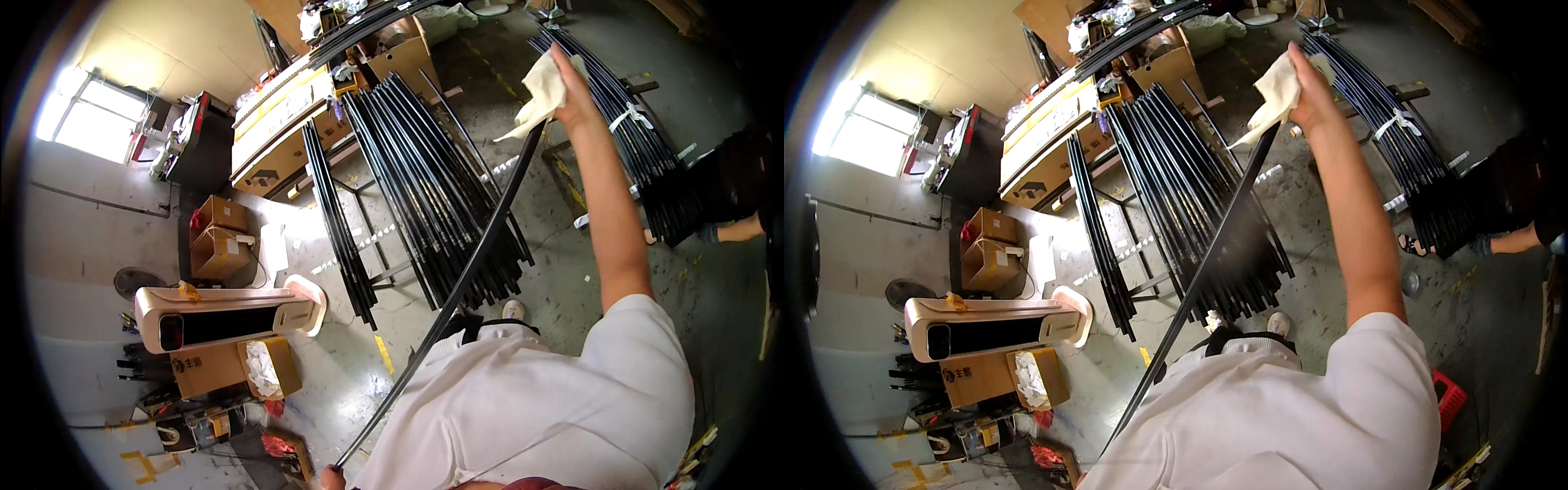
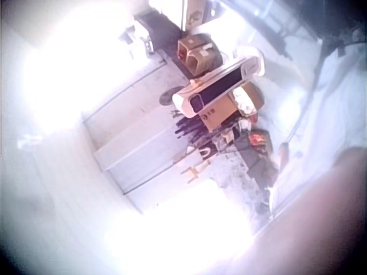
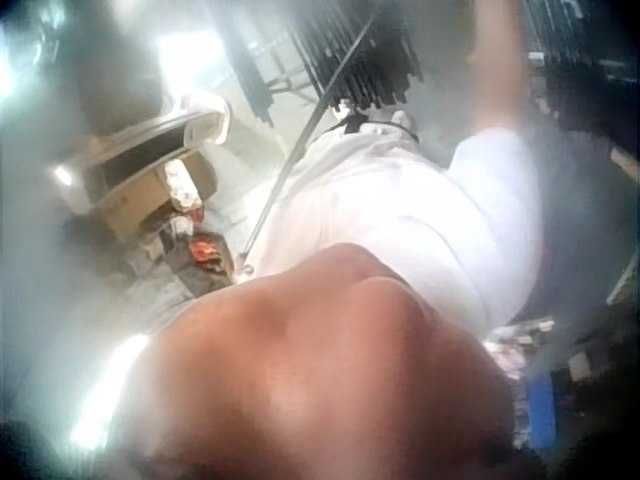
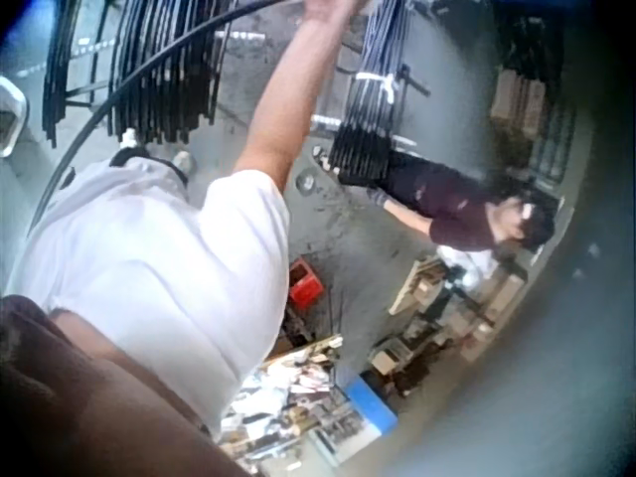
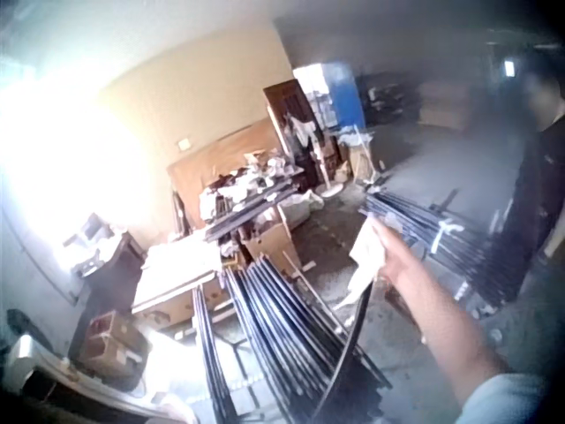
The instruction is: The person wipes down several long black poles with a cloth and then secures a bundle of them using a white strap.
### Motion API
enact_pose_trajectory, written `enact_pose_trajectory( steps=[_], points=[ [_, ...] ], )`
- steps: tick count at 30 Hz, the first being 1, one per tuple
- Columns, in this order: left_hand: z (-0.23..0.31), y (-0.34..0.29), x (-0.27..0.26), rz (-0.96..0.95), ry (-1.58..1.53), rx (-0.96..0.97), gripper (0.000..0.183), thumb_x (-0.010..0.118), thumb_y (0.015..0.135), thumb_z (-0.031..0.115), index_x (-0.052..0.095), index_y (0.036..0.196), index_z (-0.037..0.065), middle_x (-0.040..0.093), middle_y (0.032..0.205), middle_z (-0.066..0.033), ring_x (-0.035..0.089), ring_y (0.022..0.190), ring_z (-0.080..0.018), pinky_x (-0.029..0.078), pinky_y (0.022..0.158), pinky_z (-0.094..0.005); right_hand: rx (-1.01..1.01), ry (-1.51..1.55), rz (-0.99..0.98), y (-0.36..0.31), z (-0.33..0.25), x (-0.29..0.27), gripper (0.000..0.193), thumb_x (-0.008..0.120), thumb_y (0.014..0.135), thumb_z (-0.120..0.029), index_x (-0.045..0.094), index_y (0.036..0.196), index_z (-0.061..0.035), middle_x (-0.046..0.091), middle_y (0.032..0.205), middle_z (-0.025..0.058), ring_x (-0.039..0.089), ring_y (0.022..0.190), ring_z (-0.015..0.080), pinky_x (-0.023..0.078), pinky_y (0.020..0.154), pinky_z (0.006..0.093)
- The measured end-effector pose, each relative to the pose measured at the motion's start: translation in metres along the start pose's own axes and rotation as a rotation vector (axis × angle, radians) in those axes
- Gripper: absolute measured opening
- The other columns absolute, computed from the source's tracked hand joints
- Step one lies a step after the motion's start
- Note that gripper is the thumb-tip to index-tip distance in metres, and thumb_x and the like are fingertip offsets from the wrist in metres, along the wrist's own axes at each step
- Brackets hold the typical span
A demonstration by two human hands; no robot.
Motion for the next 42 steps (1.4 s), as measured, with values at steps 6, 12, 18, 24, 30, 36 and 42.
enact_pose_trajectory(
  steps=[6,12,18,24,30,36,42],
  points=[
    [0.057,-0.021,-0.044,-0.144,0.058,0.01,0.045,0.059,0.071,0.046,0.063,0.091,0.006,0.062,0.091,-0.018,0.058,0.09,-0.0342,0.046,0.077,-0.0429,-0.064,0.061,-0.187,-0.011,-0.02,0.009,0.02,0.062,0.08,-0.034,0.057,0.076,-0.0152,0.057,0.069,-0.0027,0.057,0.064,0.0087,0.046,0.058,0.0249],
    [0.201,0.003,-0.044,-0.075,0.017,0.433,0.045,0.066,0.067,0.046,0.058,0.089,0.009,0.063,0.08,-0.0119,0.06,0.077,-0.0311,0.047,0.066,-0.0403,-0.103,0.049,-0.272,-0.066,-0.012,0.076,0.016,0.064,0.076,-0.025,0.055,0.077,-0.0127,0.054,0.064,0.0009,0.054,0.057,0.0128,0.046,0.05,0.0278],
    [0.385,-0.05,-0.085,-0.013,-0.456,0.695,0.051,0.072,0.066,0.038,0.052,0.1,0.006,0.06,0.074,-0.013,0.06,0.07,-0.028,0.046,0.062,-0.036,0.084,-0.126,-0.229,-0.122,0.06,0.102,0.03,0.068,0.073,-0.027,0.055,0.087,-0.0034,0.059,0.081,0.0096,0.059,0.069,0.0205,0.051,0.062,0.0346],
    [0.517,-0.118,-0.162,-0.08,-0.967,0.937,0.058,0.071,0.069,0.024,0.04,0.11,-0.002,0.059,0.077,-0.0139,0.06,0.068,-0.0221,0.047,0.063,-0.0334,0.188,-0.309,-0.267,-0.236,0.201,0.048,0.022,0.065,0.078,-0.016,0.05,0.091,-0.0066,0.052,0.081,0.0,0.052,0.072,0.0091,0.043,0.063,0.0247],
    [0.523,-0.135,-0.163,-0.842,-0.884,1.103,0.064,0.062,0.081,0.023,0.021,0.125,-0.001,0.052,0.105,-0.0132,0.054,0.095,-0.0212,0.044,0.083,-0.0343,0.419,-0.588,-0.305,-0.238,0.227,-0.001,0.013,0.062,0.079,-0.012,0.052,0.086,-0.0069,0.054,0.076,0.0005,0.052,0.062,0.007,0.043,0.054,0.0227],
    [0.543,-0.116,-0.197,-0.282,-1.369,1.28,0.04,0.038,0.094,0.027,0.031,0.123,0.001,0.045,0.123,-0.0168,0.046,0.108,-0.0186,0.032,0.096,-0.0311,-0.05,-0.863,-0.59,-0.284,0.275,-0.025,0.025,0.067,0.068,-0.025,0.055,0.069,-0.002,0.054,0.062,0.0096,0.053,0.058,0.0225,0.043,0.057,0.036],
    [0.543,-0.045,-0.211,-0.263,-1.822,0.846,0.021,0.037,0.094,0.022,0.035,0.081,0.005,0.042,0.062,-0.0034,0.04,0.046,-0.0122,0.044,0.047,-0.0288,0.349,-1.194,-0.745,-0.309,0.307,-0.084,0.03,0.064,0.068,-0.023,0.056,0.079,0.0036,0.059,0.073,0.0189,0.056,0.065,0.0351,0.045,0.064,0.0413]
  ],
)
Point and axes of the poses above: each hand's wrist, its own y-axis towards the middle knuckle, its own x-axis out of the palm, z = x × y, the point moved 3 cm from there along y, towards the middle knuckle
